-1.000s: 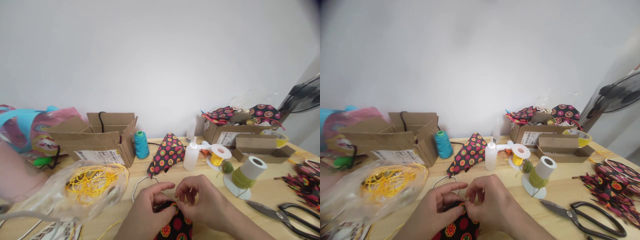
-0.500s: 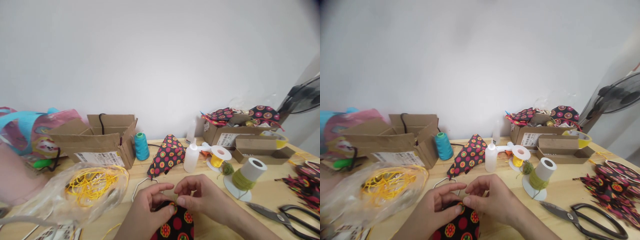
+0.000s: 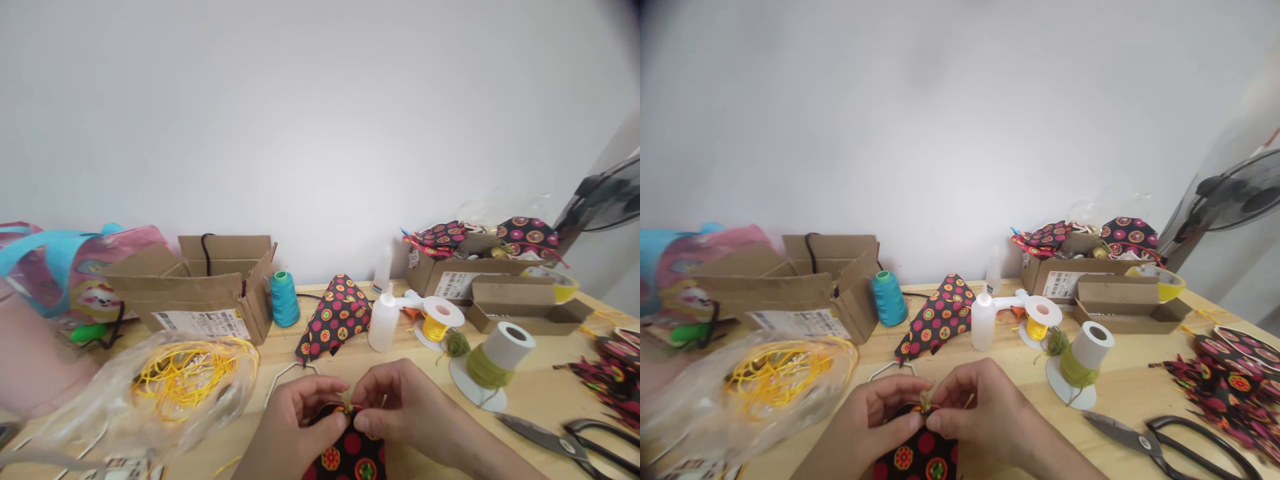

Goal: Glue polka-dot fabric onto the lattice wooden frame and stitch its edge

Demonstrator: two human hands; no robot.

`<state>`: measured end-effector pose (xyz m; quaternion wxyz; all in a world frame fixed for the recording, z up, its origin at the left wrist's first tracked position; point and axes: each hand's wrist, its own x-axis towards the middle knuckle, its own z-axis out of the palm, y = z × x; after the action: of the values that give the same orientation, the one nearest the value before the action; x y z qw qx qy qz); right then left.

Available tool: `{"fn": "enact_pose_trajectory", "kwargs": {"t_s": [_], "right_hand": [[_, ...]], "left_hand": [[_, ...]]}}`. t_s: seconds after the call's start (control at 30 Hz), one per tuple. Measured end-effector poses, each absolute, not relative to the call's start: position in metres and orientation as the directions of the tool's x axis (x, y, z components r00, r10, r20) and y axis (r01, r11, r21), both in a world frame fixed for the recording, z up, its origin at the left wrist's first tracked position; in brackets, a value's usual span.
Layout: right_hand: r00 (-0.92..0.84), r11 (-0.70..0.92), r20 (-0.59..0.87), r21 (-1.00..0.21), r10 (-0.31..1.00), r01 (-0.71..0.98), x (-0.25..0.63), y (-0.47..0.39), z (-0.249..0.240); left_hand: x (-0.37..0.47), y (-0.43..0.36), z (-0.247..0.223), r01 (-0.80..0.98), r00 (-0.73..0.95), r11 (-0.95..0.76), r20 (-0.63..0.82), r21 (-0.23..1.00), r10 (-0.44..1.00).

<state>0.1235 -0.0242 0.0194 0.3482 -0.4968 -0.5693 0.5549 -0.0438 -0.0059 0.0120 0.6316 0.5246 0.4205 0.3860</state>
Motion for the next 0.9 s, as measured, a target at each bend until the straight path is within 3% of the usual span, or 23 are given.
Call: {"fn": "enact_pose_trajectory", "kwargs": {"t_s": [0.33, 0.57, 0.77, 0.9], "right_hand": [[-0.169, -0.011, -0.071, -0.943, 0.983, 0.332, 0.121, -0.025, 0.019], [-0.216, 0.262, 0.171, -0.812, 0.961, 0.521, 0.123, -0.031, 0.033], [-0.244, 0.359, 0.266, -0.746, 0.933, 0.560, 0.123, -0.035, 0.035], [-0.237, 0.344, 0.253, -0.758, 0.938, 0.554, 0.123, -0.036, 0.036]], "left_hand": [[-0.045, -0.005, 0.007, -0.053, 0.370, 0.153, -0.123, 0.987, 0.921], [-0.046, -0.006, 0.008, -0.039, 0.416, 0.148, -0.119, 0.988, 0.902], [-0.048, -0.008, 0.007, -0.033, 0.425, 0.132, -0.106, 0.991, 0.899], [-0.047, -0.008, 0.006, -0.028, 0.418, 0.151, -0.126, 0.988, 0.900]]}}
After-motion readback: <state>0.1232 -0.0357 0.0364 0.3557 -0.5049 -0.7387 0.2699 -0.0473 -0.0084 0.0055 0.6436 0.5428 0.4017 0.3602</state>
